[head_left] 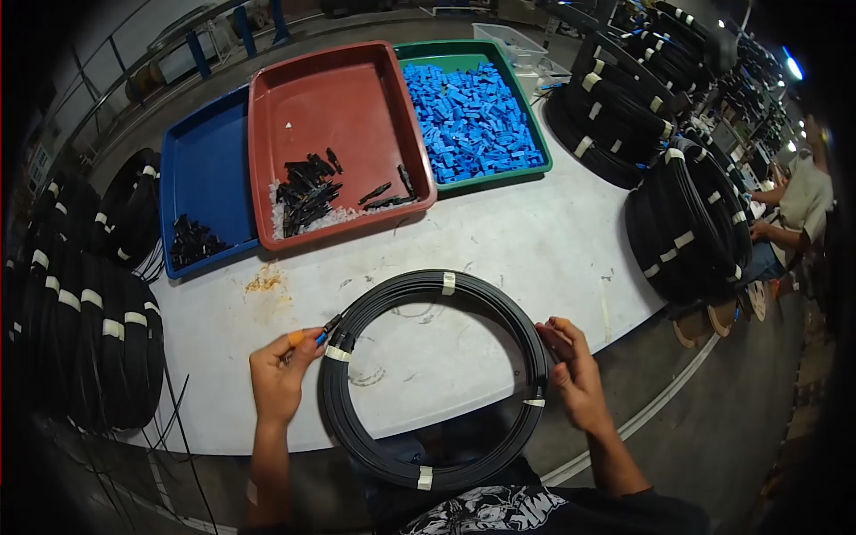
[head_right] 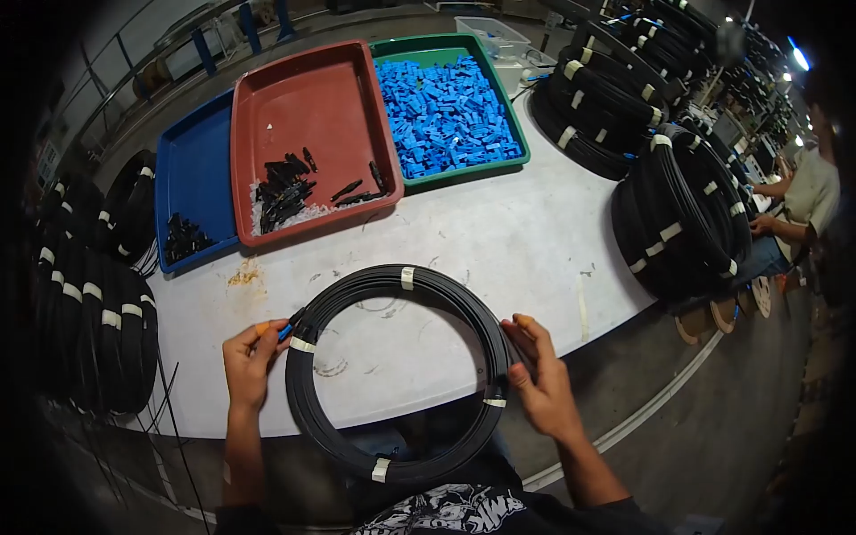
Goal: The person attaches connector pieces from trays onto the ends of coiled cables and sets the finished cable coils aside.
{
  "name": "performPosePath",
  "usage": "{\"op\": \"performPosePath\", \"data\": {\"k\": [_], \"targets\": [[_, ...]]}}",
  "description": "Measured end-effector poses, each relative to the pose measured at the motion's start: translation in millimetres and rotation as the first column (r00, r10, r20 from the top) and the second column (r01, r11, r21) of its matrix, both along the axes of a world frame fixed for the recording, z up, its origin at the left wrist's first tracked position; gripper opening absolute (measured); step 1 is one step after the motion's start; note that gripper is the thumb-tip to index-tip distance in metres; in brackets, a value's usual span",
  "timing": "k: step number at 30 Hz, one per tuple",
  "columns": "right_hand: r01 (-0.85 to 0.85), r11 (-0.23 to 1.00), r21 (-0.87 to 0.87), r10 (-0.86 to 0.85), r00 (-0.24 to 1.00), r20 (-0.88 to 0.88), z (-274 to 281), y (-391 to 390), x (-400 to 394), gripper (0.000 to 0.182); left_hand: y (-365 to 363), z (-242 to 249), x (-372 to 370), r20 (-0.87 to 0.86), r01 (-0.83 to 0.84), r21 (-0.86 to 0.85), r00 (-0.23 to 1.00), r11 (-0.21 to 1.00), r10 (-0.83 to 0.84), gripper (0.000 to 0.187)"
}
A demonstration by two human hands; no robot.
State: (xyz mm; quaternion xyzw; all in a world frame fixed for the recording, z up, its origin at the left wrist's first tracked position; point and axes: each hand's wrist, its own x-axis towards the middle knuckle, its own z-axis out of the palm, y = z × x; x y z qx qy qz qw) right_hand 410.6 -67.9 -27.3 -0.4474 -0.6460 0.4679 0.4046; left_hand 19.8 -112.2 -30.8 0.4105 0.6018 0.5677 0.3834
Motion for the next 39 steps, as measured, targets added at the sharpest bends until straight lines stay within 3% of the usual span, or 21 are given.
{"op": "performPosePath", "data": {"k": [2,4,5,10,13,16,18,22,27,28,30,32,34,39], "targets": [[0.045,0.998,0.052,-0.047,0.998,0.046,-1.9,-15.4,-11.3,0.074,-12.2,0.5,7.7,-0.024,0.044,-0.009,0.999,0.999,-0.044,0.036],[0.064,0.986,0.151,-0.099,0.967,0.234,-7.4,-24.4,-16.2,0.076,-21.2,5.6,28.8,0.025,0.010,0.035,1.000,0.999,-0.010,0.050],[0.095,0.985,0.147,-0.123,0.972,0.200,-10.8,-27.3,-19.0,0.076,-23.8,3.1,31.7,-0.010,0.034,0.034,0.999,0.999,-0.034,0.064],[0.144,0.969,0.203,-0.182,0.966,0.185,-19.4,-40.1,-29.8,0.078,-27.5,4.2,56.7,-0.065,-0.008,0.077,0.998,0.997,0.013,0.073],[0.212,0.969,0.124,-0.218,0.975,0.036,-23.0,-54.4,-40.5,0.081,-30.6,7.5,63.7,-0.180,-0.004,0.083,0.983,0.997,0.019,0.078],[0.277,0.958,0.081,-0.273,0.960,-0.056,-18.6,-63.7,-55.7,0.076,-28.2,4.4,70.0,-0.202,-0.053,0.081,0.977,0.995,0.069,0.076],[0.289,0.954,0.080,-0.283,0.956,-0.076,-24.2,-61.9,-57.5,0.072,-27.7,1.5,70.8,-0.036,-0.059,0.126,0.997,0.990,0.064,0.068],[0.356,0.931,0.078,-0.347,0.932,-0.106,-28.6,-65.3,-63.9,0.069,-30.4,1.0,69.7,-0.034,-0.047,0.089,0.998,0.995,0.050,0.068],[0.369,0.929,0.031,-0.369,0.929,-0.010,-9.2,-69.5,-64.1,0.069,-31.8,2.5,61.1,-0.025,0.010,0.086,1.000,0.996,-0.008,0.074],[0.377,0.926,0.022,-0.376,0.926,-0.043,-8.5,-69.4,-63.8,0.066,-30.6,8.9,64.3,0.097,-0.033,0.042,0.995,0.999,0.028,0.074],[0.422,0.905,-0.047,-0.424,0.902,-0.078,-5.1,-70.7,-68.2,0.064,-29.6,4.3,65.0,0.032,-0.057,0.044,0.998,0.997,0.055,0.077],[0.468,0.883,-0.022,-0.468,0.883,-0.017,-0.1,-70.6,-73.1,0.060,-35.3,17.3,76.9,-0.137,-0.067,-0.001,0.988,0.998,0.066,0.065],[0.454,0.890,0.038,-0.456,0.886,0.090,0.5,-70.5,-70.6,0.061,-39.7,11.2,72.0,0.096,-0.104,-0.070,0.989,0.992,0.111,0.074],[0.490,0.869,0.061,-0.494,0.860,0.126,28.1,-66.4,-64.8,0.056,-24.7,45.8,82.2,0.145,-0.051,-0.264,0.985,0.963,0.092,0.076]]}}
